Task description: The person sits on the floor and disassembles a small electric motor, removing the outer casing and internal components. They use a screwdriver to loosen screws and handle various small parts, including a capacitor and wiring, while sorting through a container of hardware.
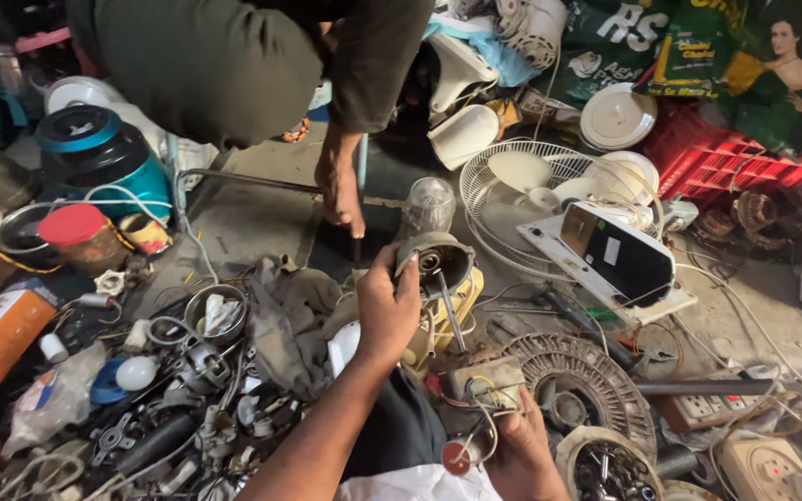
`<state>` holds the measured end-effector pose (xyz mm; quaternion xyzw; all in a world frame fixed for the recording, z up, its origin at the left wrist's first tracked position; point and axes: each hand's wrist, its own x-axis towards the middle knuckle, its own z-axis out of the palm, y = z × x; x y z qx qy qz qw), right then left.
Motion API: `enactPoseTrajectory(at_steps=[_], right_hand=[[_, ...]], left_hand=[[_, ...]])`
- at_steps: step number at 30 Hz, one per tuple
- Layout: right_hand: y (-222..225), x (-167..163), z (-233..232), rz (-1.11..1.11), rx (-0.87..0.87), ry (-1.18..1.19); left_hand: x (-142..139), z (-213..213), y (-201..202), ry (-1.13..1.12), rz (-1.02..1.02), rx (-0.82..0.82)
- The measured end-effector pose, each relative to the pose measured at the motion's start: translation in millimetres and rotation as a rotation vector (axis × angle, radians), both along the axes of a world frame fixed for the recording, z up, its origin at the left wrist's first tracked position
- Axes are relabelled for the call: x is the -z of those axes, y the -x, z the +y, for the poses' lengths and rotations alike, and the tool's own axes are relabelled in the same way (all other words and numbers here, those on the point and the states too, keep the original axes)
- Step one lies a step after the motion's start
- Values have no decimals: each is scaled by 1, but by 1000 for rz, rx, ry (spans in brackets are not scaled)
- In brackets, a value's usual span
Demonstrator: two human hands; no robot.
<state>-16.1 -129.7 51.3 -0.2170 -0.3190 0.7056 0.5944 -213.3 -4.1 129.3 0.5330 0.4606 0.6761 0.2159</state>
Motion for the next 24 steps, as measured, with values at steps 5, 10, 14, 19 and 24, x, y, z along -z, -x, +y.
enactPoseTrajectory(at_steps=[5, 10, 14, 19, 24], right_hand=[[5, -17, 2, 4, -58, 39], [12, -23, 0, -18, -49, 8], [12, -16, -2, 15, -49, 61], [16, -8, -6, 100, -55, 146], [7, -24, -5, -80, -17, 95]], left_hand=[[1, -8, 1, -23, -41, -16], [5, -11, -2, -18, -94, 10], [4, -13, 0, -14, -112, 24], [3, -19, 5, 4, -115, 138], [5, -18, 11, -24, -115, 229]])
